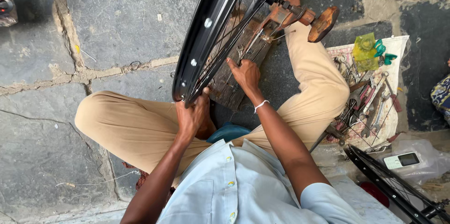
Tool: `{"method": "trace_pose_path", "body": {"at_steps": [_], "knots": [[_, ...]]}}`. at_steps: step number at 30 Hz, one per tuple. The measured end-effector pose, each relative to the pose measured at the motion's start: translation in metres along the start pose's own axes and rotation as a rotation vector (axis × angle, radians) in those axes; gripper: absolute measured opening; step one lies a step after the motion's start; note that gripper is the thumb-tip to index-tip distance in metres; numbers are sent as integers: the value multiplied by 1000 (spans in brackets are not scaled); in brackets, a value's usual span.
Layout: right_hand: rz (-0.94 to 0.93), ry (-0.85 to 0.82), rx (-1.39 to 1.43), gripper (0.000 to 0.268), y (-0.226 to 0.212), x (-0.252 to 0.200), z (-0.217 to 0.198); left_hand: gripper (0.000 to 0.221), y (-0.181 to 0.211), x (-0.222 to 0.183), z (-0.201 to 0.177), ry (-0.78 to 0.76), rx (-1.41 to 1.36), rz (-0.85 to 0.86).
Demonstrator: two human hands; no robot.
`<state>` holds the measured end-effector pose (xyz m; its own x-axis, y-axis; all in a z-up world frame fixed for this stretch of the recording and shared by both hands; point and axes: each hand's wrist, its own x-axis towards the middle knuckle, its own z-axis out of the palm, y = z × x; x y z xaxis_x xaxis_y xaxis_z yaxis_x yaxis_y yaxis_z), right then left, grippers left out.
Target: The person works on a bicycle wheel by hand while it is mounted on a stand, inserting spokes into the rim and tightening them.
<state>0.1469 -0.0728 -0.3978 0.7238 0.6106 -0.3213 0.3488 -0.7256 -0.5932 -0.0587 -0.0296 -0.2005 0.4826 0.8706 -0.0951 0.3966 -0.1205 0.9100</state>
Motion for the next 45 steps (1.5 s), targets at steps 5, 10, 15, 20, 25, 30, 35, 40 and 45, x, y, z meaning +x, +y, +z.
{"method": "trace_pose_path", "body": {"at_steps": [5,10,15,20,25,30,35,40,45], "knots": [[-134,-7,-80,60,-20,-19,-34,36,30,-12,-38,88,199,184],[-553,220,64,24,-54,-93,-102,33,61,-20,-64,67,14,466],[-900,-5,403,35,-119,-130,-169,37,51,-13,-53,-21,-97,298],[-1267,405,339,29,-184,-125,-206,45,77,4,-46,36,-268,294],[-1249,57,676,38,-214,-107,-270,44,156,30,-50,25,-404,438],[-1266,-57,625,33,-218,-86,-292,27,203,37,-51,-35,-357,334],[-1248,-10,652,38,-216,-87,-280,25,208,37,-48,-30,-413,364],[-1338,-98,727,35,-218,-78,-285,24,205,39,-47,-20,-458,391],[-1280,-143,693,25,-221,-79,-273,25,205,39,-47,0,-474,357]]}}
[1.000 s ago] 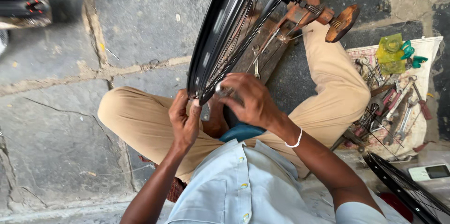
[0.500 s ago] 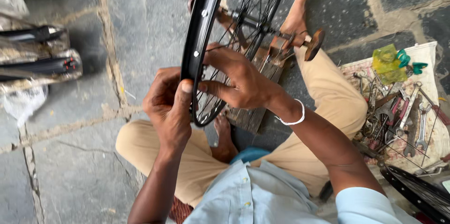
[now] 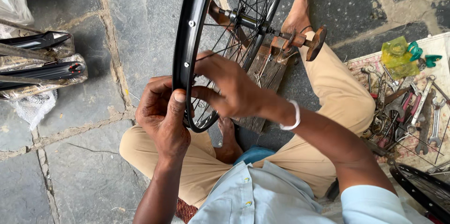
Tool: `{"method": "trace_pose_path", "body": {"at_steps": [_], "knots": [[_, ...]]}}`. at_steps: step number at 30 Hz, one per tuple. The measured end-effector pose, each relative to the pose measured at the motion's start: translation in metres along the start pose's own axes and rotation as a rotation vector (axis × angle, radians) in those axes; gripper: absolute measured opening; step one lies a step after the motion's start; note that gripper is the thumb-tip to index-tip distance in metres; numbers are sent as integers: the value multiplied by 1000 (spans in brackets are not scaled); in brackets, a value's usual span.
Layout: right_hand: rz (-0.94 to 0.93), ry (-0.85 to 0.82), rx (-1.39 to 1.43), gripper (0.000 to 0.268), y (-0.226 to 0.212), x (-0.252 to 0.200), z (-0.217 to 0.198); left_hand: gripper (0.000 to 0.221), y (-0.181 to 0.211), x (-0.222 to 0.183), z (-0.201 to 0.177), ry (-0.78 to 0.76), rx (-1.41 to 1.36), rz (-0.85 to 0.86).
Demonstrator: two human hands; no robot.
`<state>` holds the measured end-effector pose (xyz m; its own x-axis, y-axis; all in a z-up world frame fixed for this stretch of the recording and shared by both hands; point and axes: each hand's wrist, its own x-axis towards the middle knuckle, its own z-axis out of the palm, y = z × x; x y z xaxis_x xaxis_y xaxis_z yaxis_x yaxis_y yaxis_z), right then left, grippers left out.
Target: The person works on a bicycle wheel by hand while it is mounted on a stand, inserting spokes into the rim and tightening them.
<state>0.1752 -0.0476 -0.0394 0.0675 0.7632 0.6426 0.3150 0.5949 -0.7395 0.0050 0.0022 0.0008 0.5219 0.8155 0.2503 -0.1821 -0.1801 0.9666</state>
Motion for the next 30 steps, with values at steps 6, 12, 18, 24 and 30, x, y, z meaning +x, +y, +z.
{"method": "trace_pose_path", "body": {"at_steps": [6,12,18,24,30], "knots": [[-86,-26,56,43,-3,1,-9,24,-1,-1,-2,-21,-58,-2],[-142,102,-279,28,3,-3,4,23,3,-1,-1,-25,4,28],[-192,459,-376,28,-7,-12,32,27,-2,-6,-4,31,82,-27],[-89,647,-246,22,-2,-19,52,33,-2,-5,1,35,-9,-21],[-81,605,-210,20,0,-20,43,35,2,-4,2,28,2,-42]]}}
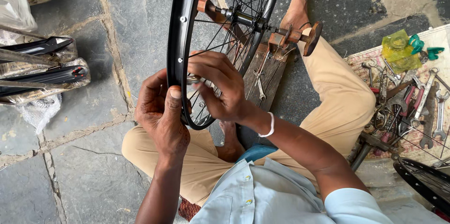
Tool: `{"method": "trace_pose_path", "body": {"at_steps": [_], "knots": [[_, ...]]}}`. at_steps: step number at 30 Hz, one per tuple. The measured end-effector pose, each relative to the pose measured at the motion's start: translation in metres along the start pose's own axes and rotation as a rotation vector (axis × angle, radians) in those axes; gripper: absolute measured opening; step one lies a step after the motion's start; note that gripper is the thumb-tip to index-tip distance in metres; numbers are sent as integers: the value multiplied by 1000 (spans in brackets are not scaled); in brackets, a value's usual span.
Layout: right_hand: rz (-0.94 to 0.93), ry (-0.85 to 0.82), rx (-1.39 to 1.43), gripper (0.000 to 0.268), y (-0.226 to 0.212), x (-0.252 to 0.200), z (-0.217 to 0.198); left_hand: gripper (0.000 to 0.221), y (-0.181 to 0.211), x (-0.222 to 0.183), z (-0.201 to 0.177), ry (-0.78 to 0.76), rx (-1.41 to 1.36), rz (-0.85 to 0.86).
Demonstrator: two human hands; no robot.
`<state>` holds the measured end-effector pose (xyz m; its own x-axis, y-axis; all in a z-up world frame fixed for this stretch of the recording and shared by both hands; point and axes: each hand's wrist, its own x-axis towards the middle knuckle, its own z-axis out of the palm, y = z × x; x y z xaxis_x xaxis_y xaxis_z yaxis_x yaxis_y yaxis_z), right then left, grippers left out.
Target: The person works on a bicycle wheel by hand while it is mounted on a stand, inserting spokes into the rim and tightening them.
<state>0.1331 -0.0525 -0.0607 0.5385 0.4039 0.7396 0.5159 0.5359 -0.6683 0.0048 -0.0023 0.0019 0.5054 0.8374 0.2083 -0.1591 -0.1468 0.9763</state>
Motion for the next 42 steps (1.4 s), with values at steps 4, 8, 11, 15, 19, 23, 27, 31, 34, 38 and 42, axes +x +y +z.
{"method": "trace_pose_path", "body": {"at_steps": [4,8,11,15,19,23,27,31,34,38,42], "knots": [[43,-354,149,40,9,25,-21,30,-2,0,0,-13,-35,21],[32,-628,274,40,13,41,-35,26,-3,0,0,-37,-16,51],[59,-554,204,28,9,35,-24,27,-3,-1,-2,-26,-11,48],[42,-561,215,28,12,37,-28,27,-4,-1,-2,-40,-39,55],[-2,-622,293,34,17,37,-29,28,-4,0,-2,-41,-36,56],[-133,-473,-173,28,18,21,-19,31,-8,0,-6,-6,-9,43],[-424,-226,-248,34,22,17,-4,38,-9,-5,-6,79,24,-21],[-225,-1,-291,35,-13,-9,11,36,-4,6,-13,-71,223,210],[-252,-107,-302,37,1,3,-8,37,7,6,-13,-165,240,136],[-390,-412,-155,34,7,45,-41,35,8,9,-3,-94,-10,15],[-284,-731,-117,34,12,61,-48,25,5,8,-5,-79,-92,55]]}}
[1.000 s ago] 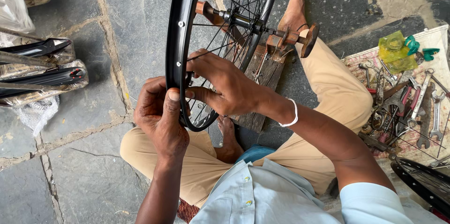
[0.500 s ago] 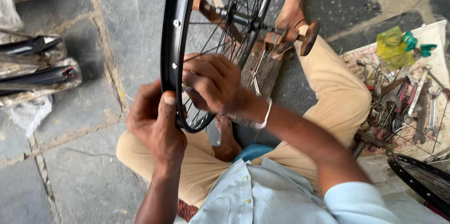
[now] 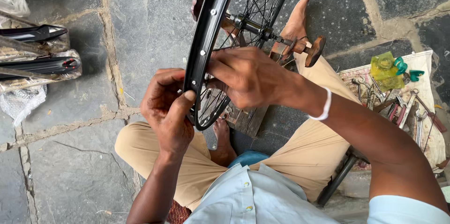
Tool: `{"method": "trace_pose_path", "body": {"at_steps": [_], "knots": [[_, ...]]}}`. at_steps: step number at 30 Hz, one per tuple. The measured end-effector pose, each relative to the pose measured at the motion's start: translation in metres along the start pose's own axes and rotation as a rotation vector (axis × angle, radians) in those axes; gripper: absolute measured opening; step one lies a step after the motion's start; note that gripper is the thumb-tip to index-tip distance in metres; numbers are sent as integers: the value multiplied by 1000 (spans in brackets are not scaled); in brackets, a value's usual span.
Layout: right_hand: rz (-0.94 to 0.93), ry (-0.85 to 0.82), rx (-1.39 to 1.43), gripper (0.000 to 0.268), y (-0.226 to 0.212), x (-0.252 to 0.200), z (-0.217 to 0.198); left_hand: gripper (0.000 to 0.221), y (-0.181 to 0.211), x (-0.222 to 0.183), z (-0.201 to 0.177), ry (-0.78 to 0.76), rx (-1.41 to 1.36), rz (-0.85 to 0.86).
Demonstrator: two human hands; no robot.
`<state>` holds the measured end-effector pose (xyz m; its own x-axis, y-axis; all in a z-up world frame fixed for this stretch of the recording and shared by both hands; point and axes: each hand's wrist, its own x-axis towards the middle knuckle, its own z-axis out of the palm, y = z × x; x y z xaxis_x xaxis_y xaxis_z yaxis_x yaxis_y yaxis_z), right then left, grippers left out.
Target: The person works on a bicycle wheel by hand while it is mounted on a stand, inserting spokes into the rim and tightening them.
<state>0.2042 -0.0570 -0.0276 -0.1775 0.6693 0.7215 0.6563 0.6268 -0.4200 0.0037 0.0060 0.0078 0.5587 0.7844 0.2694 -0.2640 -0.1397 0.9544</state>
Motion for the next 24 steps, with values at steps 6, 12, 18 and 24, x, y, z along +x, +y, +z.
{"method": "trace_pose_path", "body": {"at_steps": [6,12,18,24], "knots": [[-134,351,-313,23,5,1,39,28,2,0,2,15,2,29],[243,823,-69,20,-7,-4,91,29,-1,-1,7,63,39,-70],[257,610,244,35,-31,-9,53,29,-2,-2,8,80,50,-58],[155,75,430,38,-10,1,6,19,-6,-5,5,39,78,36]]}}
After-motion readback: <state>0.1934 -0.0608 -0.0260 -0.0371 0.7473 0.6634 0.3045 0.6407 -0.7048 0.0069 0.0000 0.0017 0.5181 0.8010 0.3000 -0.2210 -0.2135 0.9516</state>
